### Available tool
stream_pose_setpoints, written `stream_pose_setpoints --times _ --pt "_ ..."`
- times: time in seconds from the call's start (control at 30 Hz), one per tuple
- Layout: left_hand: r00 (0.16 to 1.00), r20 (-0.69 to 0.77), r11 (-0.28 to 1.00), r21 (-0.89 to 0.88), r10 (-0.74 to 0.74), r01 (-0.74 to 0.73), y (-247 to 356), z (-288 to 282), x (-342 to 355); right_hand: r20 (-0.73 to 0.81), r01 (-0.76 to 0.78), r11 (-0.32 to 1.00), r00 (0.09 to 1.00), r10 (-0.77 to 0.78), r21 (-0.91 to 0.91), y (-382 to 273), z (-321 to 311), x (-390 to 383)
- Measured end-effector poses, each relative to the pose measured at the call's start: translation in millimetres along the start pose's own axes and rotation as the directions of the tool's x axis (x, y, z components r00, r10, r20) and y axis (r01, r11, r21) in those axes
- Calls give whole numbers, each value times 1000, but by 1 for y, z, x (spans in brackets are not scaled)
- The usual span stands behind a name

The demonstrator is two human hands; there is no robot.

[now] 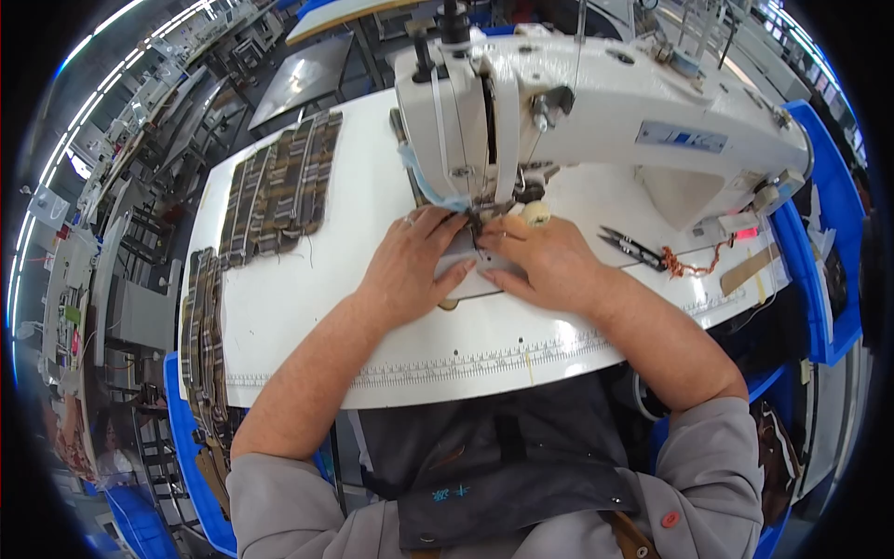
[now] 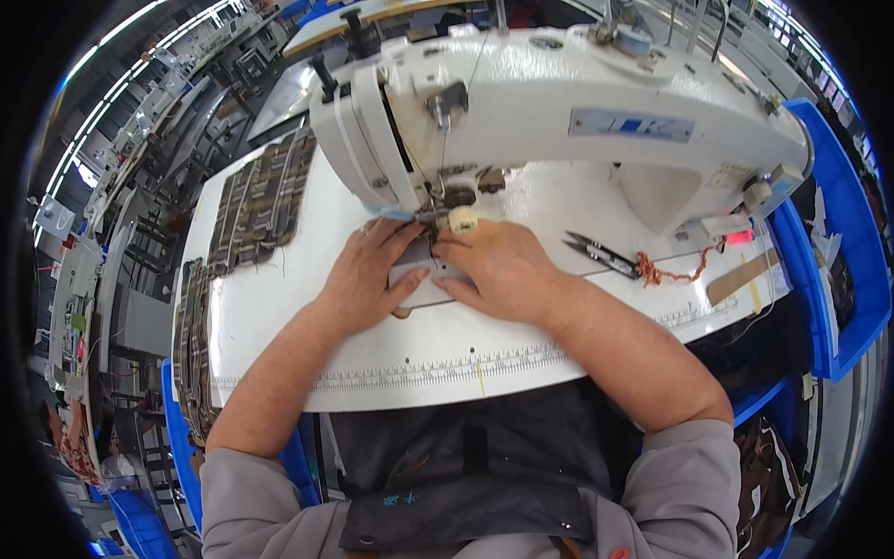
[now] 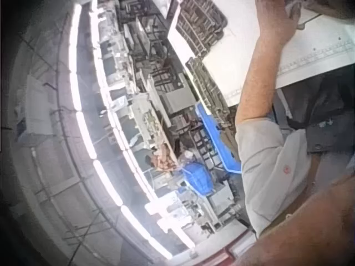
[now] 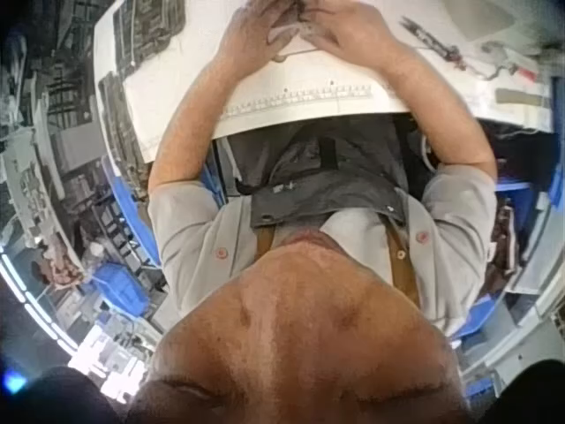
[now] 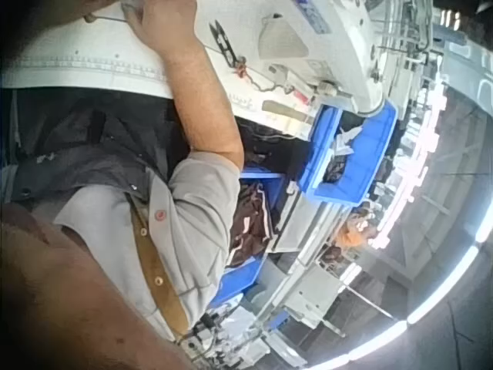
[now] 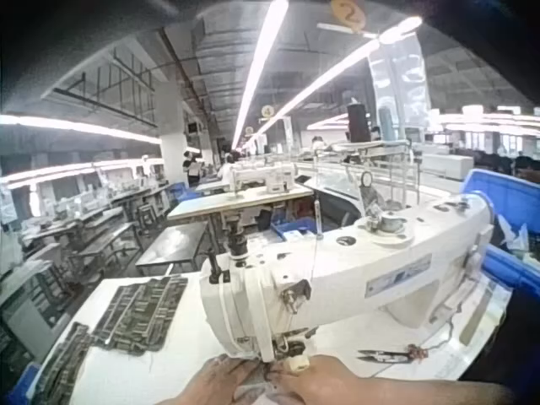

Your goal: Sewing and organizing patterned leather strips at an industrial sewing machine.

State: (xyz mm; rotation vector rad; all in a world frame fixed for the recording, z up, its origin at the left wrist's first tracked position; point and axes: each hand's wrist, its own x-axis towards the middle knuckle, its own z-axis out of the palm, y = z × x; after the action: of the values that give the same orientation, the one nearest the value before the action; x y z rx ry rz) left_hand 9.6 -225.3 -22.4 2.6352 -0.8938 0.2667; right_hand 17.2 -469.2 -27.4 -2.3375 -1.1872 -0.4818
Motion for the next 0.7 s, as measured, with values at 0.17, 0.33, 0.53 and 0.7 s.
stream_pose_setpoints --times 0.17,0.33,0.53,0.7 --pt "1000 -14 1000 29 -8 8 2 0 0 14 5 1000 1000 -5 8 0 0 -1" --pt "997 -69 998 55 16 -12 4 -4 2 28 2 1000 1000 -2 -11 0 -3 1" --pt "973 -11 969 -96 -229 227 9 -26 -28 42 -24 999 999 23 41 6 2 -2" --pt "874 -159 886 -15 -459 463 4 -44 -106 20 -4 998 1000 3 57 3 3 -6"
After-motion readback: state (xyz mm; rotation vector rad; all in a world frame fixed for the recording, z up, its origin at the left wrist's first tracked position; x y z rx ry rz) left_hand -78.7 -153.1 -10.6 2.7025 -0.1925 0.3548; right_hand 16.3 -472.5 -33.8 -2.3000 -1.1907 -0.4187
